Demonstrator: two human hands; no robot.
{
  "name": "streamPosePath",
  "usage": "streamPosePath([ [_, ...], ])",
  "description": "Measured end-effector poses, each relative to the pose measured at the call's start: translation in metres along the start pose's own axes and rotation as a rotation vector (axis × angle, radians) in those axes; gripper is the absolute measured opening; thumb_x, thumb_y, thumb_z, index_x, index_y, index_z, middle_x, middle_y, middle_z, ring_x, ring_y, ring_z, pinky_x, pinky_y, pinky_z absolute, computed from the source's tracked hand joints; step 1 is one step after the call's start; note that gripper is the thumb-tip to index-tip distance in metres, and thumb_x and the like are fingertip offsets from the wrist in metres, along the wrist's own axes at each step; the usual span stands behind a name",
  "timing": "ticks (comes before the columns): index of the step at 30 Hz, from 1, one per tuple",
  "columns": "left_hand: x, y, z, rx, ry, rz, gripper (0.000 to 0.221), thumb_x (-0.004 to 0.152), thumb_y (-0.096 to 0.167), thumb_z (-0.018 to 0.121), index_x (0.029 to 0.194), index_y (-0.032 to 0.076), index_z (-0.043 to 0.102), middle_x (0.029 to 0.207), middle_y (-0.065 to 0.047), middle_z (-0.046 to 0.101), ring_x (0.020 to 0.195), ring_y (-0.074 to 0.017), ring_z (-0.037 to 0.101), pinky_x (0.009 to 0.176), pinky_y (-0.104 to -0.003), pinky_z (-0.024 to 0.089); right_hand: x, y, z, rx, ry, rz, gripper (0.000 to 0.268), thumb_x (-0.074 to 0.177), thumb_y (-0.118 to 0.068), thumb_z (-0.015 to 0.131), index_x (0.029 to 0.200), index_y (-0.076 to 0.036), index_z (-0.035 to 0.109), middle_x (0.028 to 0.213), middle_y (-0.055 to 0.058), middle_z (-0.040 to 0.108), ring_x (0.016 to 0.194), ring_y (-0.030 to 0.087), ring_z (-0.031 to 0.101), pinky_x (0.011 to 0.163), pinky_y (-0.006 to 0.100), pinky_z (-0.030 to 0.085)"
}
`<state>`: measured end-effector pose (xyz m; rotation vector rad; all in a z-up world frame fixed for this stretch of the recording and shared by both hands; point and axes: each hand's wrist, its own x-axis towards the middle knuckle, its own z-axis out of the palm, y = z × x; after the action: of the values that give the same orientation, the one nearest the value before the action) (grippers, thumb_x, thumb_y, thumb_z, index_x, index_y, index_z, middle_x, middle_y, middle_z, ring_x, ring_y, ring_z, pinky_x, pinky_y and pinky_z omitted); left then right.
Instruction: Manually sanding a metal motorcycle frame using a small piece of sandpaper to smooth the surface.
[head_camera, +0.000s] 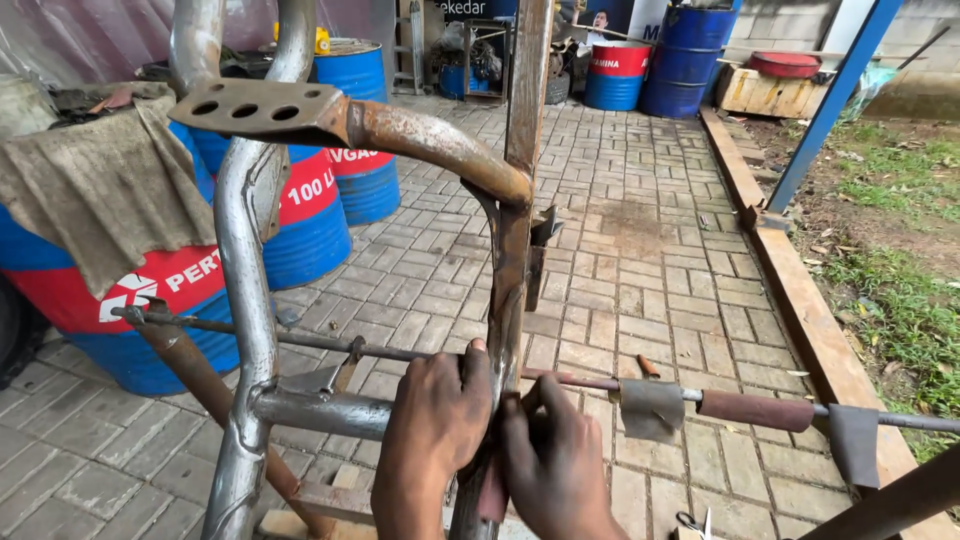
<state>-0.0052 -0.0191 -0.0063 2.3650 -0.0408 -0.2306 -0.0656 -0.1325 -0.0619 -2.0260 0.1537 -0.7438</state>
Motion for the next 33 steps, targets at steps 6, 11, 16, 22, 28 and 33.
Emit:
streamPosePath([
  [6,-0.005,0.003,-0.002,0.026,-0.002,0.065,0.074,0.103,0.053,0.025,0.079,-0.004,0.066,0.08,-0.021,0.064,0.073,-0.0319,0.067,0.072,-0.052,0.057,0.028,-0.01,0.0,0.091,0.025,-0.132,0.024,0.091,-0.01,0.063,0.07,-0.005,0.052,0.046,0.005,0.059,0.036,0.011,0.039,0.032,0.028,0.031],
  [11,-0.005,0.007,-0.003,0.0,0.046,0.063,0.066,0.101,0.05,0.032,0.092,-0.004,0.07,0.093,-0.027,0.067,0.082,-0.0403,0.069,0.087,-0.053,0.054,0.021,-0.002,0.0,0.057,0.0,-0.093,0.019,0.087,-0.011,0.064,0.072,-0.006,0.055,0.045,0.007,0.064,0.034,0.014,0.048,0.033,0.031,0.039],
  [16,-0.007,0.005,0.0,0.018,-0.002,0.025,0.069,0.106,0.05,0.028,0.092,-0.003,0.069,0.095,-0.022,0.065,0.081,-0.0342,0.07,0.08,-0.051,0.058,0.014,-0.003,0.003,0.14,0.029,-0.186,0.024,0.094,-0.008,0.062,0.073,-0.007,0.05,0.044,0.005,0.06,0.03,0.011,0.045,0.026,0.027,0.035],
  [22,-0.008,-0.002,0.006,0.008,0.064,0.123,0.063,0.102,0.042,0.035,0.084,-0.006,0.071,0.09,-0.03,0.07,0.084,-0.0413,0.067,0.085,-0.053,0.052,0.02,-0.004,0.001,0.08,-0.008,-0.199,0.02,0.09,-0.002,0.061,0.072,-0.005,0.051,0.044,0.007,0.062,0.03,0.012,0.045,0.027,0.027,0.033],
  [28,0.003,-0.005,0.013,0.041,0.113,0.071,0.062,0.102,0.051,0.035,0.099,-0.002,0.066,0.101,-0.028,0.066,0.093,-0.0426,0.066,0.091,-0.054,0.051,0.013,-0.002,-0.004,0.046,-0.078,-0.057,0.013,0.086,-0.009,0.065,0.075,-0.007,0.058,0.046,0.01,0.07,0.031,0.017,0.057,0.033,0.033,0.046],
  [33,-0.007,0.006,0.003,0.074,0.035,0.027,0.067,0.101,0.057,0.037,0.101,-0.001,0.072,0.101,-0.029,0.067,0.09,-0.042,0.069,0.088,-0.053,0.054,0.009,-0.007,0.001,0.146,-0.004,-0.079,0.02,0.091,-0.011,0.064,0.077,-0.006,0.051,0.046,0.007,0.063,0.034,0.012,0.05,0.033,0.031,0.041],
])
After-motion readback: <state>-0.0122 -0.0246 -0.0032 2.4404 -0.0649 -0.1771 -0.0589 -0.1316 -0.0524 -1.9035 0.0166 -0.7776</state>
